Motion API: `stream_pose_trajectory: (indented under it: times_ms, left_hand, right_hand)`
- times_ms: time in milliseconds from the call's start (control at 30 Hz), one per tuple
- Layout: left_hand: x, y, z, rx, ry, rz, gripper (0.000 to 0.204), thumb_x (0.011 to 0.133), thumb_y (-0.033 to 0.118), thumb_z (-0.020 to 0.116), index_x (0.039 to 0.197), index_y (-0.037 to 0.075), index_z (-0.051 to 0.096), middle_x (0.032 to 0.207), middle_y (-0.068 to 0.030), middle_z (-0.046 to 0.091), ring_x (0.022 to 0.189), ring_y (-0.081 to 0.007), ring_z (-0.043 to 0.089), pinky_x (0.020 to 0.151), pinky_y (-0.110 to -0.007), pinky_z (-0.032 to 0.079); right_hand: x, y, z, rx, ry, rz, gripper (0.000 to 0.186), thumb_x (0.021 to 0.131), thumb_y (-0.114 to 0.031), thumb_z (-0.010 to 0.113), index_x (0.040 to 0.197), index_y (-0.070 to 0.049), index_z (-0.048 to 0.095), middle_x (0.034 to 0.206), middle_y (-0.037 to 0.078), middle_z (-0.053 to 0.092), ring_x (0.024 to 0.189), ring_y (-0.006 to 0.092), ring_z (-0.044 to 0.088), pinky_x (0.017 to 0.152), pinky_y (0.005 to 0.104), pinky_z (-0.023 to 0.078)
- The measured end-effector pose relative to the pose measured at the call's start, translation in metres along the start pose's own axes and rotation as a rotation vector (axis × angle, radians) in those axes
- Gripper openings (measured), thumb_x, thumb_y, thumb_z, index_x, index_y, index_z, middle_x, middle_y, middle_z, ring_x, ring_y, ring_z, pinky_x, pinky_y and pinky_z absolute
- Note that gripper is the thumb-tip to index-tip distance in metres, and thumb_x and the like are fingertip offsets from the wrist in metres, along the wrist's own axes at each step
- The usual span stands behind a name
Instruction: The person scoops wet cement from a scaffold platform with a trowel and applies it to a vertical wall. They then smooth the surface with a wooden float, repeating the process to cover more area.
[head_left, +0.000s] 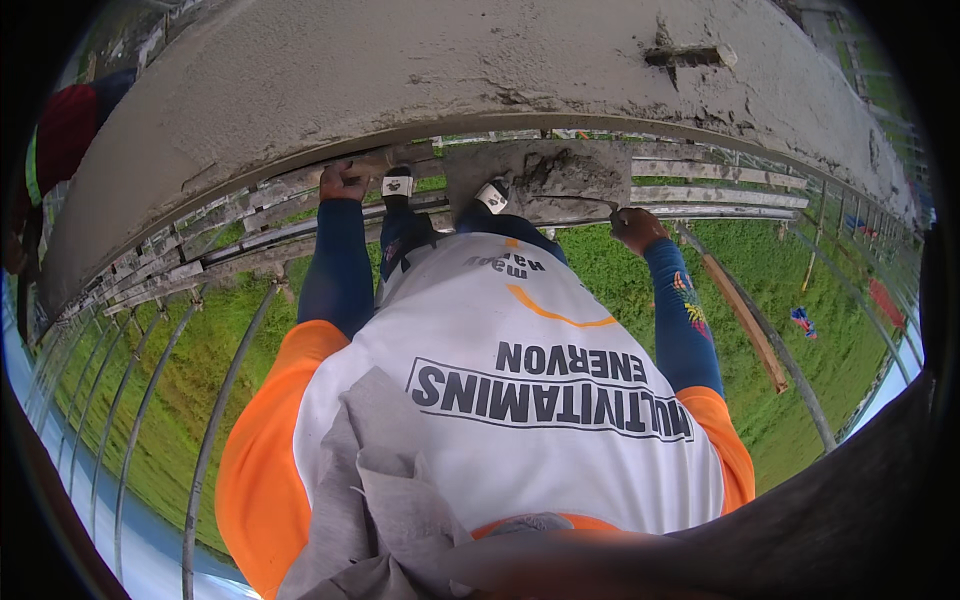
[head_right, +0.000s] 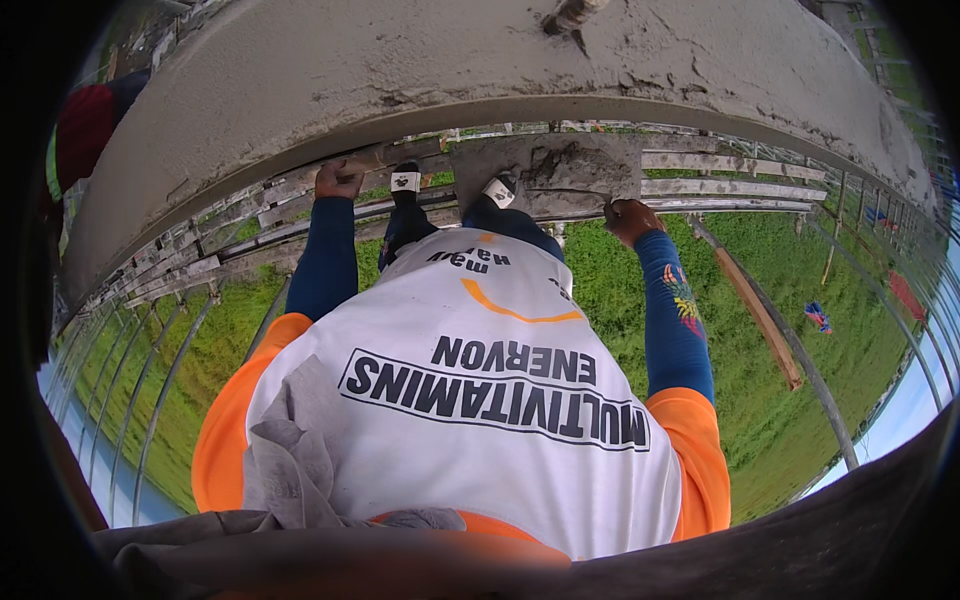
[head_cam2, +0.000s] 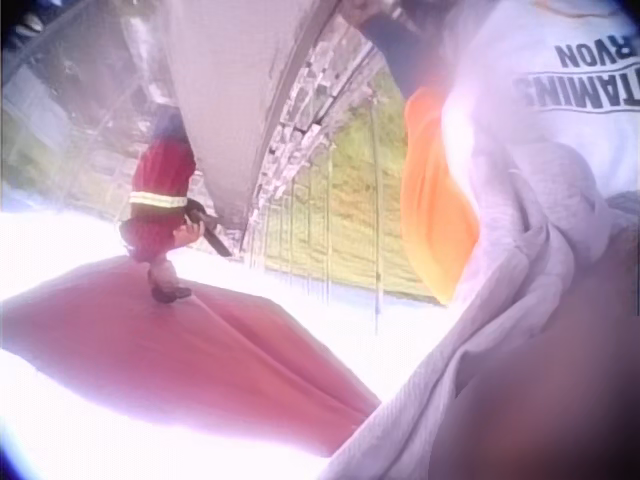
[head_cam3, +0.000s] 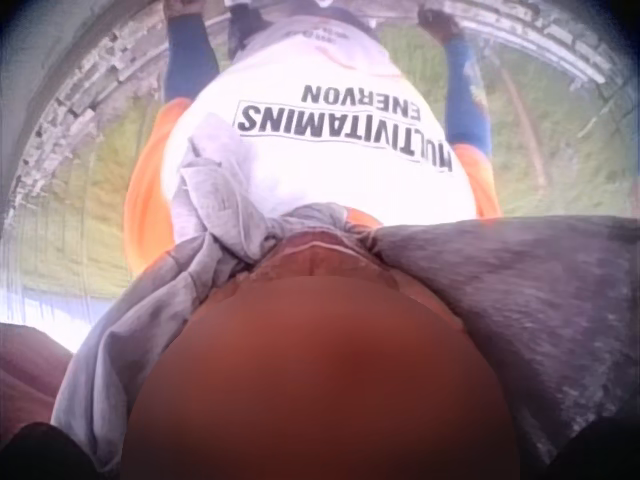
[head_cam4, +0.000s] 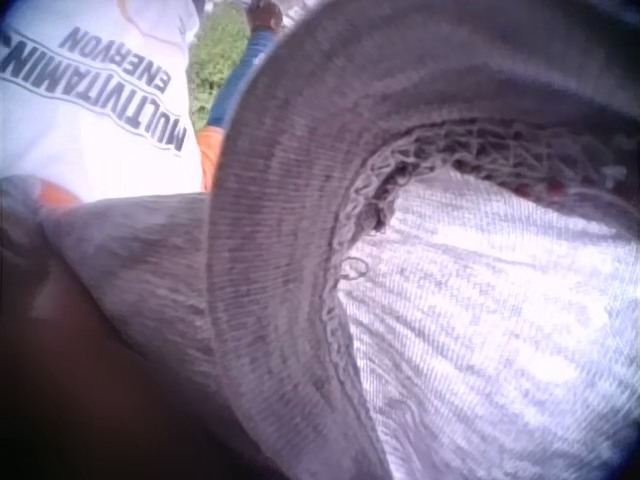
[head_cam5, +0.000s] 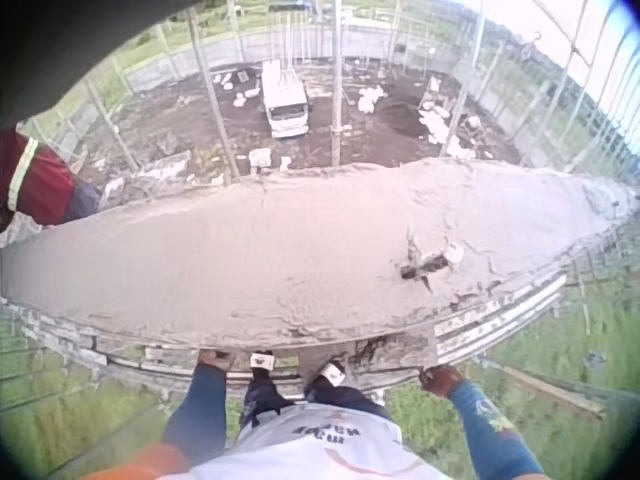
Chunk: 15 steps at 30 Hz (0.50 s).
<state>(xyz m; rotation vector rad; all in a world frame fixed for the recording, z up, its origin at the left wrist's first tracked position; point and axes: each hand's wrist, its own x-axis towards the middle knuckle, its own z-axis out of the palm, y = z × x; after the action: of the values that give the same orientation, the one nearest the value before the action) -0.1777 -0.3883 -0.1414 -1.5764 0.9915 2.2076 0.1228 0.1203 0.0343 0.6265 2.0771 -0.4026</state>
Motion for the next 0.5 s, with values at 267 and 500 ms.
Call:
stream_pose_trajectory:
  times_ms: [267, 500]
  left_hand:
    - [-0.057, -0.098, 0.075, 0.077, 0.023, -0.079, 0.031, 0.099, 0.005, 0.049, 0.127, -0.004, 0.057, 0.131, -0.0199, 0.063, 0.125, -0.0363, 0.060, 0.107, -0.050, 0.051]
    - [-0.126, -0.219, 0.121, 0.280, -0.217, -0.353, 0.021, 0.100, 0.008, 0.055, 0.117, -0.002, 0.060, 0.124, -0.0168, 0.065, 0.120, -0.0335, 0.063, 0.104, -0.051, 0.055]
  right_hand:
    - [-0.019, 0.030, 0.070, 0.181, -0.083, 0.177, 0.037, 0.092, -0.043, 0.058, 0.113, -0.018, 0.074, 0.116, 0.015, 0.073, 0.108, 0.0376, 0.069, 0.097, 0.0514, 0.053]
    - [-0.057, 0.051, 0.112, 0.439, -0.031, 0.400, 0.037, 0.091, -0.038, 0.059, 0.114, -0.013, 0.073, 0.116, 0.016, 0.072, 0.108, 0.0383, 0.069, 0.097, 0.0508, 0.054]
